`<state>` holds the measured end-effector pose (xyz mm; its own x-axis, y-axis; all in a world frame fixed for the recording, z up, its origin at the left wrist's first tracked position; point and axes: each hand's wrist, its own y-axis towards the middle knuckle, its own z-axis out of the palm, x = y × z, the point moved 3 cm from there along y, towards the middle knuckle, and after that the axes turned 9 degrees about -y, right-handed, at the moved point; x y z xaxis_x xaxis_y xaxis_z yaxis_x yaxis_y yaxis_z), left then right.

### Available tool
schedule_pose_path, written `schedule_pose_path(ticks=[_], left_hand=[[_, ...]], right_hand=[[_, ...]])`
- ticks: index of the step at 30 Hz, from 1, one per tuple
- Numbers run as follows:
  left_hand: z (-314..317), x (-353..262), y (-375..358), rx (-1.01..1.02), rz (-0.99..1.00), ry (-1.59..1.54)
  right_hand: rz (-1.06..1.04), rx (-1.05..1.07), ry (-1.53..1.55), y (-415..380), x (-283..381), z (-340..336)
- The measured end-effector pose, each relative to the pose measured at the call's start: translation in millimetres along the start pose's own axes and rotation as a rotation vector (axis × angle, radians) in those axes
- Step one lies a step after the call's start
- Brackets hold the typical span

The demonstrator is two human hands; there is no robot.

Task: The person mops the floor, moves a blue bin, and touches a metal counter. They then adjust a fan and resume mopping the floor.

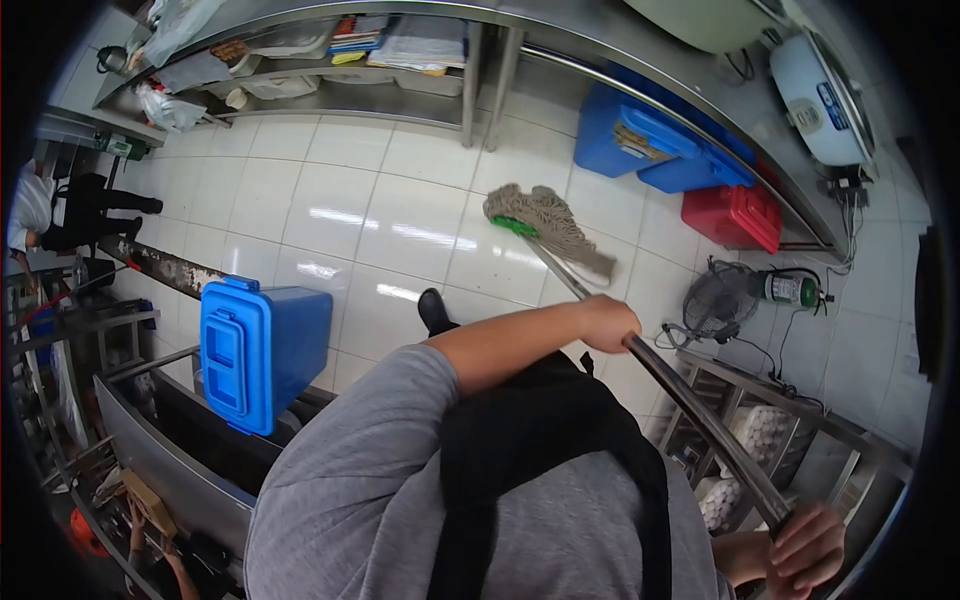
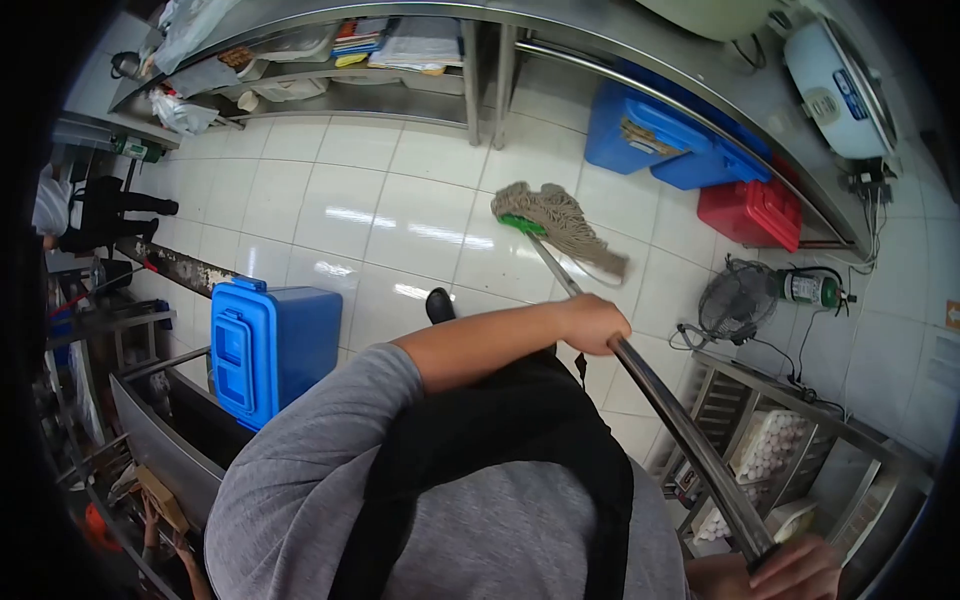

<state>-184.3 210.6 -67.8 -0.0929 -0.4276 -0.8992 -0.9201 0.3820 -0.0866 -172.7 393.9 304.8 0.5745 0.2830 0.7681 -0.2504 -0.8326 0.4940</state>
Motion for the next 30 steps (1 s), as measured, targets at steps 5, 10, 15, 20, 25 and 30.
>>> schedule_pose_path(ticks=[5,10,15,20,25,30], left_hand=[[-93.8,77.1,-106.2,-0.276,-0.171,0.060],[-154.4,157.3,-234.3,-0.647,-0.384,0.086],[-179.2,238.0,-354.2,-1.122,-0.410,0.022],[-204.2,255.3,-467.5,-1.195,-0.761,0.077],[-222.5,261.9,-520.4,-1.362,-0.881,0.140],[-266.2,199.6,-522.0,-1.461,-0.838,0.140]], right_hand=[[-0.033,-0.298,0.149,55.1,-57.3,87.0],[-0.025,-0.190,0.256,130.6,-113.8,184.5],[0.039,0.052,0.486,194.6,-178.6,274.8],[-0.021,0.245,0.679,240.1,-246.5,371.8],[-0.072,0.454,0.612,292.2,-267.0,429.8],[-0.288,0.629,0.557,387.3,-204.1,423.0]])
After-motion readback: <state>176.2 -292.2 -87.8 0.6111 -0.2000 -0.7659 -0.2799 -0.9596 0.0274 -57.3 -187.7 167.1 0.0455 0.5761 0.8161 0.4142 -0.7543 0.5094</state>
